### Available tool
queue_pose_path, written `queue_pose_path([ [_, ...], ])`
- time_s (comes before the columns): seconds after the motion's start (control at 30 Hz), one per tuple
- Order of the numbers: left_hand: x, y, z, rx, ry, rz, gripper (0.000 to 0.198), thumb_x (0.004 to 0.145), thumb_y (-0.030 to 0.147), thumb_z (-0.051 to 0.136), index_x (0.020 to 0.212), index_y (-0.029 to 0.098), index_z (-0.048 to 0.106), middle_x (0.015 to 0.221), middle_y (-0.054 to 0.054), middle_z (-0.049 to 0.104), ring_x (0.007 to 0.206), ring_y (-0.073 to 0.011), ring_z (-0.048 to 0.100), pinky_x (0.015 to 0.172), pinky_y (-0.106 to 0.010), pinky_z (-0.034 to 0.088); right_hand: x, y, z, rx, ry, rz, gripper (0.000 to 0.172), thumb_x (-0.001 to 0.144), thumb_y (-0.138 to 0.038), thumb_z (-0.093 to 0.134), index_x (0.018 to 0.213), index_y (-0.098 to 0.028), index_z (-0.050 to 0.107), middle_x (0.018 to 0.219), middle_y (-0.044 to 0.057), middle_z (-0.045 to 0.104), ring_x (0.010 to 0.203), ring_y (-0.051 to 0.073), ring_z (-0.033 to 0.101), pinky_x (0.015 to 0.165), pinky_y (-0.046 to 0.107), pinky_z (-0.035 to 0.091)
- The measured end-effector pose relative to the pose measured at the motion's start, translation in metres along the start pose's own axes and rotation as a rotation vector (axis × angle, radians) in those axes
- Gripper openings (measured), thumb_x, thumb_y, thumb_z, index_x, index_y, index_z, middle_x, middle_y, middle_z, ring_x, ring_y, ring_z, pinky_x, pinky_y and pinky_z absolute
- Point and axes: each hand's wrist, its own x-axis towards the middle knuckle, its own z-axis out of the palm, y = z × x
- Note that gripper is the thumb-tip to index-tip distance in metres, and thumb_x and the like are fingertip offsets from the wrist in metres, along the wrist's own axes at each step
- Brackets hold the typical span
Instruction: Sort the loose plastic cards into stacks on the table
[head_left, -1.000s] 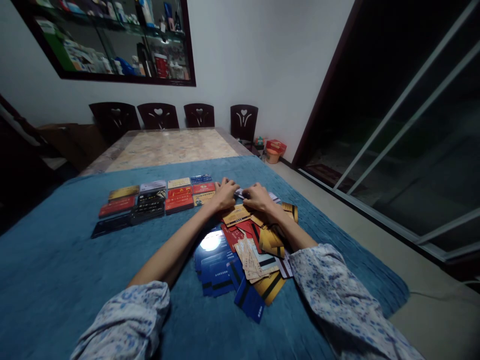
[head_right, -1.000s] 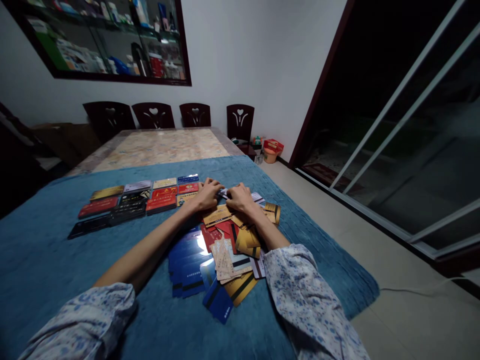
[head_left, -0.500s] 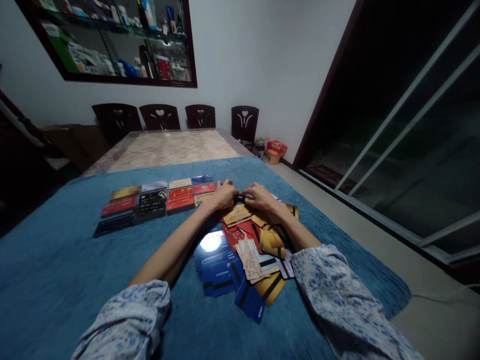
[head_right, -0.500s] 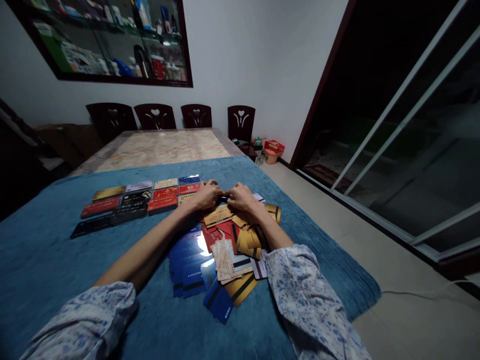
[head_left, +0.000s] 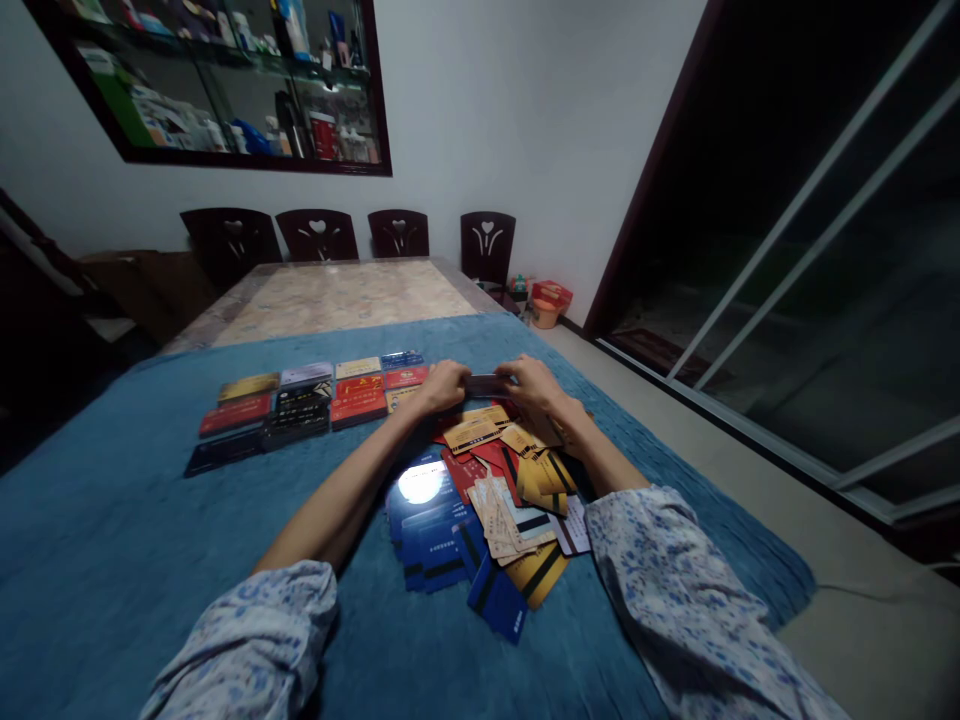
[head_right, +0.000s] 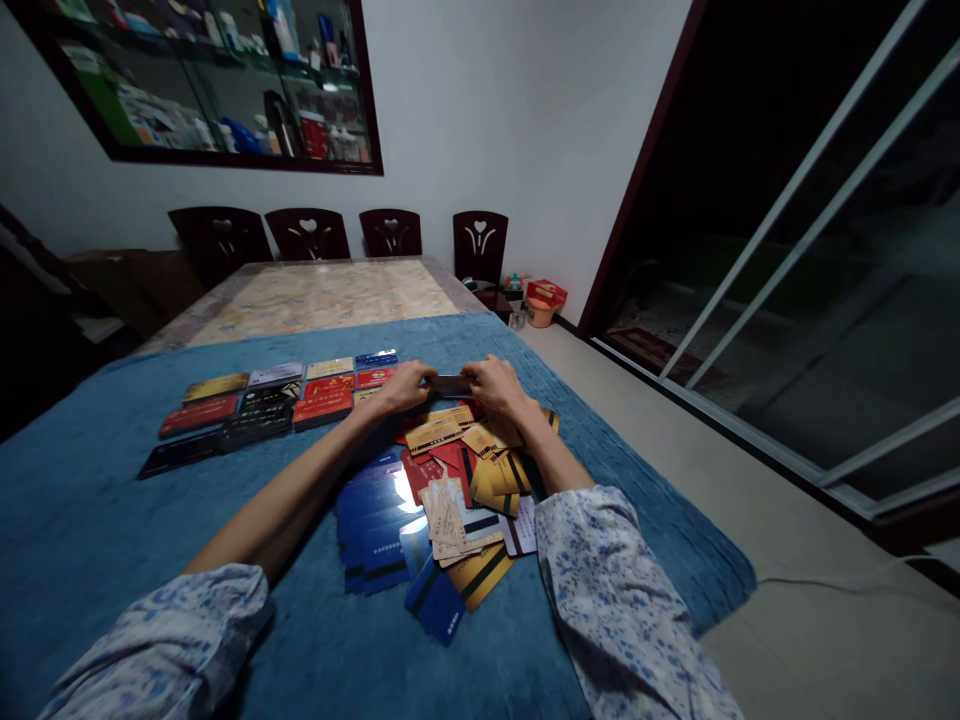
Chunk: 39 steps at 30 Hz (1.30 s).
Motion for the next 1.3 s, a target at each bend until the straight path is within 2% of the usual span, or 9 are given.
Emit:
queue_pose_path([
  [0.13,0.0,-0.001,0.003,-0.046,0.04,-0.002,0.039,0.075,0.006,0.052,0.105,0.017,0.074,0.1,-0.008,0.077,0.094,-0.0217,0.068,0.084,-0.029,0.049,0.0,-0.004,0.003,-0.003,0.014,0.039,0.041,0.092,-0.023,0.052,0.131,-0.025,0.064,0.114,0.01,0.073,0.106,0.024,0.061,0.086,0.03,0.04],
  [0.23,0.0,-0.001,0.007,-0.061,0.085,0.0,0.051,0.075,0.005,0.052,0.121,0.02,0.068,0.108,-0.008,0.076,0.101,-0.023,0.068,0.089,-0.031,0.049,-0.001,-0.009,0.003,-0.022,0.034,0.063,0.045,0.092,-0.022,0.054,0.136,-0.023,0.057,0.114,0.012,0.072,0.103,0.025,0.062,0.085,0.03,0.04],
  [0.33,0.0,-0.001,0.011,-0.055,0.104,-0.008,0.055,0.076,0.004,0.052,0.127,0.021,0.062,0.102,-0.009,0.075,0.1,-0.0252,0.068,0.088,-0.034,0.05,-0.004,-0.013,0.003,-0.063,0.046,0.09,0.042,0.093,-0.02,0.05,0.135,-0.023,0.055,0.111,0.013,0.073,0.103,0.026,0.063,0.084,0.031,0.04],
  [0.47,-0.002,0.0,0.013,-0.003,0.108,-0.027,0.053,0.079,0.004,0.05,0.129,0.021,0.056,0.097,-0.009,0.074,0.097,-0.0267,0.069,0.084,-0.034,0.048,-0.006,-0.017,0.001,-0.087,0.017,0.106,0.04,0.093,-0.019,0.047,0.133,-0.023,0.054,0.115,0.012,0.073,0.106,0.026,0.064,0.083,0.032,0.039],
  [0.83,-0.01,0.01,0.01,0.011,0.017,-0.058,0.048,0.086,0.011,0.049,0.133,0.02,0.047,0.11,-0.015,0.073,0.104,-0.0318,0.068,0.09,-0.042,0.046,-0.005,-0.021,0.004,-0.081,-0.064,0.133,0.047,0.087,-0.024,0.058,0.134,-0.02,0.048,0.121,0.015,0.071,0.113,0.03,0.064,0.087,0.036,0.041],
  [1.3,-0.004,0.006,0.016,-0.084,0.015,-0.106,0.047,0.081,0.011,0.056,0.127,0.022,0.051,0.112,-0.012,0.072,0.11,-0.0329,0.066,0.094,-0.048,0.047,-0.001,-0.009,0.015,-0.023,0.002,0.079,0.047,0.086,-0.026,0.062,0.132,-0.019,0.053,0.125,0.016,0.063,0.115,0.031,0.055,0.087,0.038,0.044],
])
